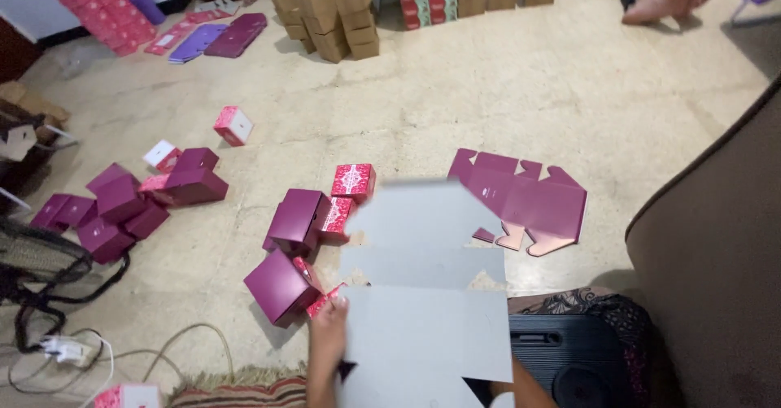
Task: The person sits on the floor and assembles small pink cardboard boxes by folding the flaps and tucking them into place. They repeatedly pick up flat box pieces, fold them into shape, and place the finished boxes on the floor.
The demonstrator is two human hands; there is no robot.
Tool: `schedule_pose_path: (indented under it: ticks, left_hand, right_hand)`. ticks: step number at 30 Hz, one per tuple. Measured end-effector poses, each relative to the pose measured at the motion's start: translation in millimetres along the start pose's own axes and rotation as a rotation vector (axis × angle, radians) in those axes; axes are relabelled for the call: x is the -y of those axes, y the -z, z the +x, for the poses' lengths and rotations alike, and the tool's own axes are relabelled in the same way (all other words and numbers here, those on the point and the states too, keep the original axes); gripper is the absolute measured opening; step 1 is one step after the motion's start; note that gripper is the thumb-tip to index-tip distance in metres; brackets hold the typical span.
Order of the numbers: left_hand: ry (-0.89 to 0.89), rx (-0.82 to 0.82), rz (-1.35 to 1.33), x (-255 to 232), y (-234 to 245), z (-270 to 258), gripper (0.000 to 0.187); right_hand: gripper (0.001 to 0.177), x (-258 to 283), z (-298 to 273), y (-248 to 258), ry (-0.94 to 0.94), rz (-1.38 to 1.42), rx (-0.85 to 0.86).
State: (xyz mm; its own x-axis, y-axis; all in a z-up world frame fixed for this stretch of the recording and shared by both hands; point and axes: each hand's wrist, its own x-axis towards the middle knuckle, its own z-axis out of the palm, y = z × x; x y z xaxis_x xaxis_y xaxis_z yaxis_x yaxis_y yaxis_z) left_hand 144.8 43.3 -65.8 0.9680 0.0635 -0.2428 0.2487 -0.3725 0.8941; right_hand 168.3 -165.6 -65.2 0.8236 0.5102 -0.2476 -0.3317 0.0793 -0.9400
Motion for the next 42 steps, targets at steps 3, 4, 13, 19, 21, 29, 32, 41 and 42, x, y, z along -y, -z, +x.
schedule_pose_path:
  ticks: [3, 4, 13, 19, 21, 29, 32, 41, 42]
  left_hand:
    - [0.043, 0.021, -0.205, 58.0, -19.2, -22.6, 0.033]
    - [0.015, -0.035, -0.183, 65.0, -26.7, -35.0, 0.032]
    - [0.17, -0.204, -0.103, 42.7, -54.5, -106.4, 0.037]
    - [0.11, 0.102, 0.026, 11.7, -39.0, -131.4, 0.032]
    - [0.068, 0.191, 0.096, 12.3, -29.0, -133.6, 0.039]
    - [-0.006, 0.602, 0.416, 1.1, 4.8, -139.6, 0.027]
    - [-0.088, 0.633, 0.526, 3.6, 6.4, -141.8, 0.03]
    - [-0.099, 0.635, 0.362, 23.4, 11.8, -139.4, 0.038]
    - [-0.11, 0.645, 0.385, 30.1, 13.4, -134.9, 0.038]
  right_hand:
    - [0.067, -3.8, -9.2, 7.7, 0.078, 0.182, -0.1]
    - [0.067, -5.1, -16.8, 15.9, 0.099, 0.234, -0.142]
    - [0.07, 6.0, -91.0, 82.1, 0.336, 0.698, -0.496]
    - [0.076, 6.1, -172.2, 85.4, 0.541, 0.854, -0.535]
    - [0.089, 11.3, -185.2, 79.8, 0.623, 0.784, -0.353]
    - [0.068, -13.6, -216.9, 88.8, 0.054, -0.256, -0.751]
    - [0.069, -38.8, -215.7, 99.1, 0.038, -0.191, -0.777]
    - [0.043, 0.6, -229.6, 53.8, 0.12, -0.149, -0.763]
    - [0.043, 4.4, -229.7, 45.4, 0.133, -0.131, -0.779]
